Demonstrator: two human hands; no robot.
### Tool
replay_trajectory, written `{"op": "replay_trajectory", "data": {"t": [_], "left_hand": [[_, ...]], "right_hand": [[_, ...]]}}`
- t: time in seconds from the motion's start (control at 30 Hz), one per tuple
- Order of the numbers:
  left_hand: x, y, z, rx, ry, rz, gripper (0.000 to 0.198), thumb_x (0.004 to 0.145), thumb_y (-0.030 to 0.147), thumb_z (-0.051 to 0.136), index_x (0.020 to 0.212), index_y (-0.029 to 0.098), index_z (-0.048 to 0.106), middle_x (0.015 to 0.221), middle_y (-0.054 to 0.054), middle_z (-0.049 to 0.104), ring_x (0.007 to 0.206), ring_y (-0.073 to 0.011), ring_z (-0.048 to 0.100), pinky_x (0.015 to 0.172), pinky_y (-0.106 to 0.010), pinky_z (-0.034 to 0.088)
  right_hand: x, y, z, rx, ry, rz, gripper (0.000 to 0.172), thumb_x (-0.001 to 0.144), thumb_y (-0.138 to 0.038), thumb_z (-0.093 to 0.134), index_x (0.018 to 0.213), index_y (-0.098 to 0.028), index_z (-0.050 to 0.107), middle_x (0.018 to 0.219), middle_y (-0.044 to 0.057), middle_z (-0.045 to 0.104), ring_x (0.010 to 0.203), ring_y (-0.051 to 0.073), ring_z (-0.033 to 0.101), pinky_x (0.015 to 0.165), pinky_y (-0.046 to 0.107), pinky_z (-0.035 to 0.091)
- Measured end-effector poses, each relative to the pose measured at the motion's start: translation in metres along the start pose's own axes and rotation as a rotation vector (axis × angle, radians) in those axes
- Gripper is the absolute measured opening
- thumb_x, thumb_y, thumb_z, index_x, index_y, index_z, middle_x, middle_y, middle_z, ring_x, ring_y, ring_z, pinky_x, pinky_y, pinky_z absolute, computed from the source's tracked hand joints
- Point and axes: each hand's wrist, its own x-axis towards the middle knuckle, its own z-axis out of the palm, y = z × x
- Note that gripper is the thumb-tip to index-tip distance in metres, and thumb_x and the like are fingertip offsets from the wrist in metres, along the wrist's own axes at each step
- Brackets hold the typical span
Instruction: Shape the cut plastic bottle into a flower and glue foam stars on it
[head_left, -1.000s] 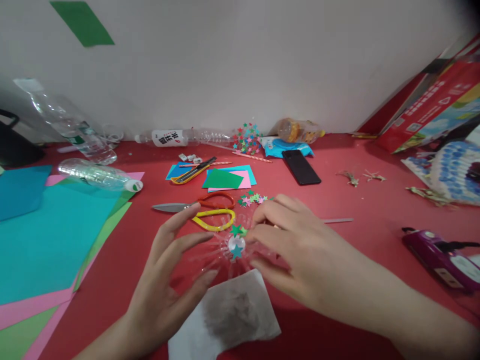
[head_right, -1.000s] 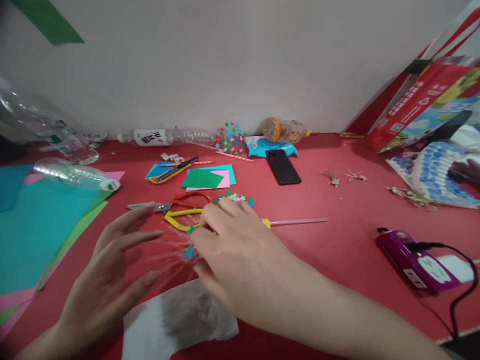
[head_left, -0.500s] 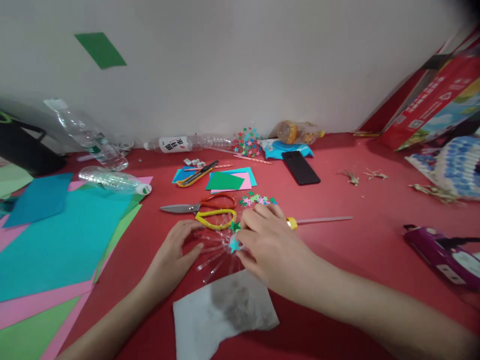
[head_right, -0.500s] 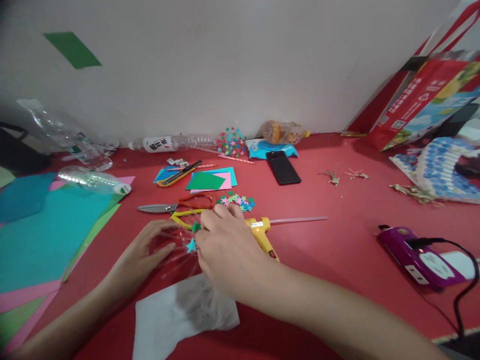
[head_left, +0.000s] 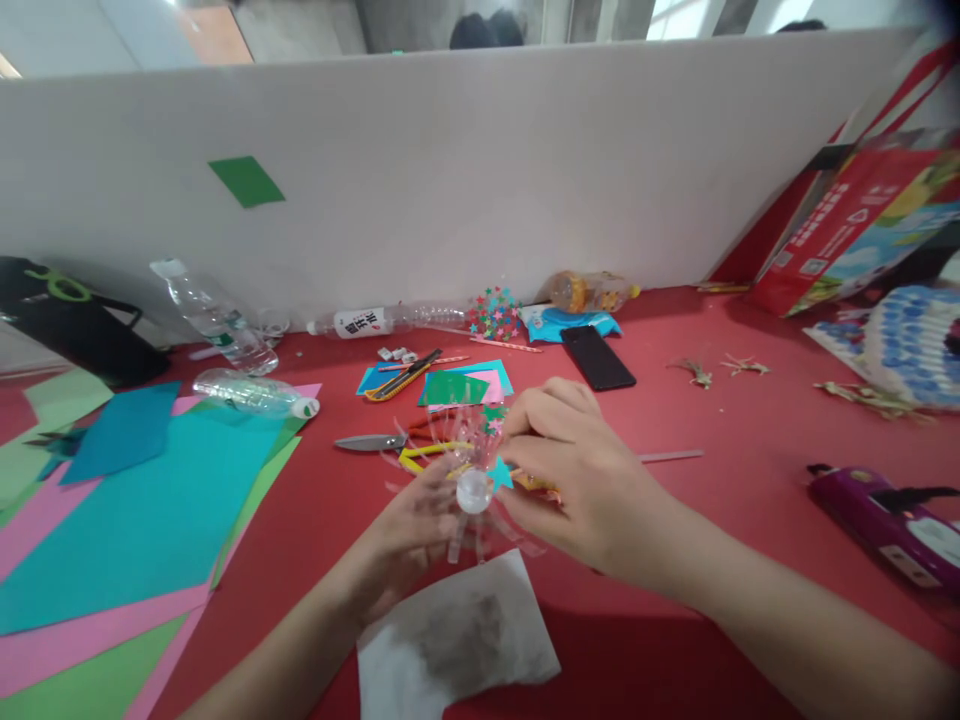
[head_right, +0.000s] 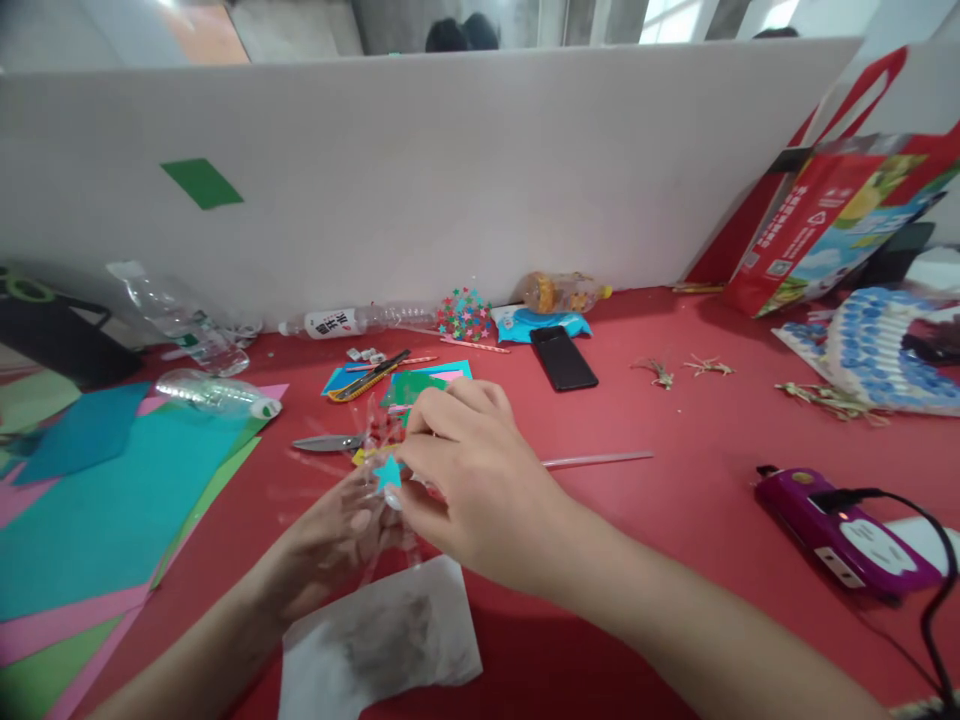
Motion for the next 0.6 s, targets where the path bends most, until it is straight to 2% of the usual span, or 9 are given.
{"op": "replay_trajectory", "data": {"t": [0.17, 0.3, 0.43, 0.6], "left_hand": [[0.006, 0.007, 0.020, -0.062, 0.174, 0.109, 0.034, 0.070, 0.018, 0.080, 0.102, 0.025, 0.071, 0.096, -0.001, 0.074, 0.085, -0.0152, 0.070, 0.079, -0.025, 0.057], [0.003, 0.007, 0.025, -0.071, 0.261, 0.234, 0.035, 0.065, 0.020, 0.084, 0.097, 0.026, 0.073, 0.095, 0.000, 0.075, 0.082, -0.0133, 0.070, 0.076, -0.019, 0.057], [0.001, 0.002, 0.022, -0.089, 0.319, 0.305, 0.029, 0.067, 0.020, 0.084, 0.093, 0.027, 0.073, 0.092, 0.003, 0.074, 0.074, -0.0081, 0.068, 0.070, -0.012, 0.055], [0.001, -0.001, 0.018, -0.101, 0.349, 0.328, 0.032, 0.066, 0.016, 0.083, 0.094, 0.026, 0.071, 0.091, 0.003, 0.074, 0.080, -0.0094, 0.070, 0.075, -0.013, 0.055]], "right_hand": [[-0.002, -0.004, -0.001, -0.039, 0.140, 0.051, 0.017, 0.084, -0.014, 0.058, 0.068, -0.016, 0.052, 0.088, 0.003, 0.054, 0.088, 0.016, 0.045, 0.085, 0.036, 0.037], [-0.006, -0.009, 0.008, -0.129, 0.273, 0.011, 0.008, 0.082, -0.012, 0.057, 0.076, -0.017, 0.058, 0.103, 0.007, 0.055, 0.100, 0.021, 0.046, 0.094, 0.041, 0.038], [-0.007, -0.011, 0.017, -0.143, 0.248, -0.042, 0.008, 0.084, -0.014, 0.057, 0.086, -0.018, 0.063, 0.124, 0.010, 0.052, 0.120, 0.025, 0.042, 0.109, 0.050, 0.030], [-0.009, -0.010, 0.025, -0.155, 0.194, -0.003, 0.011, 0.086, -0.015, 0.055, 0.091, -0.021, 0.063, 0.141, 0.009, 0.043, 0.135, 0.028, 0.033, 0.116, 0.058, 0.019]]}}
